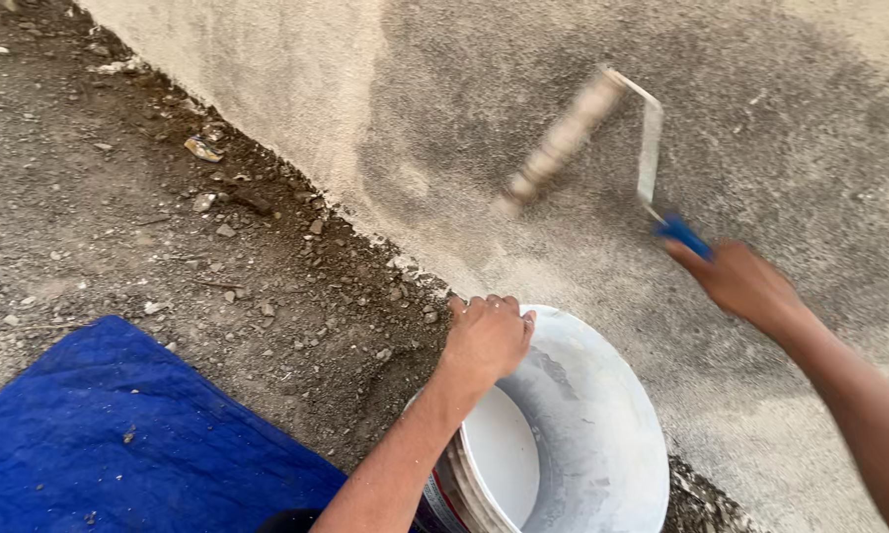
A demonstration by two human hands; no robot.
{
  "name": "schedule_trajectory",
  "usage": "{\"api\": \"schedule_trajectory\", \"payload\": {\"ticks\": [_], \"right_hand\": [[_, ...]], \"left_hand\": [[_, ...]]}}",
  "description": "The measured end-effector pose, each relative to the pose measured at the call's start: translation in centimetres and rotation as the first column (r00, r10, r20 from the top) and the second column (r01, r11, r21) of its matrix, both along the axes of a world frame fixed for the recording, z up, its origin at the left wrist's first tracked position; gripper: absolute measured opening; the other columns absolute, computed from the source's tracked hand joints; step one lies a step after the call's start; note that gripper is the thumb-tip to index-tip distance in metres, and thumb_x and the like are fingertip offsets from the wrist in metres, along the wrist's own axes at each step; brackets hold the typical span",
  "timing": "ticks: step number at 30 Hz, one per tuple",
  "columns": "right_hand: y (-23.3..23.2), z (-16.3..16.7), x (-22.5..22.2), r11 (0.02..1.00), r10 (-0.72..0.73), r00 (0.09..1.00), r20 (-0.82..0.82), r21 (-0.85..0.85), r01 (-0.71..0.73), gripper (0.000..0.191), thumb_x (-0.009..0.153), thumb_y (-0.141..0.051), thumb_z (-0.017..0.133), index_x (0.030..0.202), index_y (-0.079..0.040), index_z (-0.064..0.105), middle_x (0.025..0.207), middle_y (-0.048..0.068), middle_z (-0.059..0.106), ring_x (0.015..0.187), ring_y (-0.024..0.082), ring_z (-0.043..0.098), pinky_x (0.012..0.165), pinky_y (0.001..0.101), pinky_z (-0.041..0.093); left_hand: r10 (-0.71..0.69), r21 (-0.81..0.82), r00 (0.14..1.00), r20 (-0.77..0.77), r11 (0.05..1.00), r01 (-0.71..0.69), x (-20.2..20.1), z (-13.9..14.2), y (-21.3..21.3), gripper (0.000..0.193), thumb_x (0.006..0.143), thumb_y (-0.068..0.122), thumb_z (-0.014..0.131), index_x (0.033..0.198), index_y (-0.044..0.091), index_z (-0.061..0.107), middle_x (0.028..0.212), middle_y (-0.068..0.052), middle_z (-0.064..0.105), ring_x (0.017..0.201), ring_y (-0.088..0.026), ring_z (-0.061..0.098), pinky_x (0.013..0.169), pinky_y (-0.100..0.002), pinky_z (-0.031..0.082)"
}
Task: The person sits on a blue mat on the ground and uses a paint roller to apply white liquid from a bucket onto an exterior concrete wall, rolling repeatedly over the darker patches of the wall surface. They occasionally reposition the bucket and continue rolling different spots along the wall base.
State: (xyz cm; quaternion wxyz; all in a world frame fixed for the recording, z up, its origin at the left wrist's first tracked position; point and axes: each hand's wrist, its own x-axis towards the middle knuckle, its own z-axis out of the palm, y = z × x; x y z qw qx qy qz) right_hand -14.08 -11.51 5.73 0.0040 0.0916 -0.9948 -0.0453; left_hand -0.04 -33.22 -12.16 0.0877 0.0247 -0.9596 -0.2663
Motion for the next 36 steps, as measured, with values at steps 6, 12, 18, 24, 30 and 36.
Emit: {"api": "schedule_trajectory", "payload": {"ticks": [6,12,18,24,30,36], "right_hand": [[-14.1,-0.4,-3.5,0.977,0.215,0.976,-0.046,0.009,-0.215,0.086,0.096,-0.077,0.048,0.077,0.004,0.071,0.067,0.024,0.067,0.067,0.039,0.069,0.065,0.0517,0.053],[-13.7,-1.0,-5.5,0.954,0.299,0.938,-0.177,0.029,-0.299,0.086,0.093,-0.08,0.057,0.087,0.006,0.067,0.073,0.026,0.066,0.074,0.044,0.069,0.066,0.052,0.053],[-2.1,-1.0,-2.9,0.995,-0.002,1.0,0.003,0.097,0.002,0.082,0.091,-0.08,0.045,0.06,-0.005,0.059,0.056,0.012,0.059,0.054,0.03,0.064,0.057,0.0504,0.053],[14.7,-2.9,1.2,0.986,-0.119,0.992,-0.04,0.111,0.123,0.079,0.089,-0.081,0.041,0.08,-0.006,0.065,0.067,0.012,0.067,0.055,0.024,0.068,0.055,0.0452,0.055],[28.4,-6.5,6.5,0.954,-0.296,0.954,0.039,0.069,0.293,0.08,0.094,-0.08,0.039,0.067,-0.007,0.056,0.053,0.001,0.049,0.044,0.018,0.042,0.042,0.0365,0.036],[35.2,-10.9,11.3,0.834,-0.517,0.849,0.111,-0.155,0.529,0.081,0.094,-0.074,0.043,0.062,-0.001,0.059,0.052,0.011,0.055,0.042,0.023,0.049,0.038,0.0399,0.046]], "left_hand": [[0.033,-0.045,0.994,-0.108,0.998,-0.038,-0.5,-1.5,-0.1,0.05,0.107,0.042,0.04,0.116,0.001,0.068,0.105,-0.018,0.071,0.099,-0.034,0.069,0.098,-0.065,0.042],[0.041,-0.011,0.981,-0.188,0.999,-0.044,-1.1,-2.4,-0.3,0.045,0.104,0.04,0.045,0.107,0.003,0.071,0.1,-0.017,0.072,0.096,-0.034,0.069,0.097,-0.067,0.041],[0.057,0.003,0.981,-0.187,0.998,-0.057,-0.5,-2.2,0.4,0.044,0.104,0.039,0.047,0.106,0.003,0.071,0.1,-0.017,0.073,0.096,-0.035,0.07,0.096,-0.065,0.043],[0.037,-0.034,0.988,-0.151,0.999,-0.043,-0.4,-1.3,1.1,0.046,0.105,0.04,0.044,0.111,0.002,0.069,0.103,-0.018,0.072,0.097,-0.036,0.07,0.096,-0.065,0.043],[0.028,-0.059,0.996,-0.081,0.998,-0.033,0.2,-0.1,1.9,0.045,0.106,0.039,0.041,0.115,0.004,0.067,0.106,-0.017,0.072,0.1,-0.034,0.071,0.101,-0.066,0.041],[0.021,-0.079,0.998,-0.053,0.997,-0.025,-0.3,0.4,2.4,0.046,0.107,0.04,0.04,0.116,0.002,0.065,0.106,-0.019,0.072,0.099,-0.035,0.071,0.099,-0.066,0.042]]}}
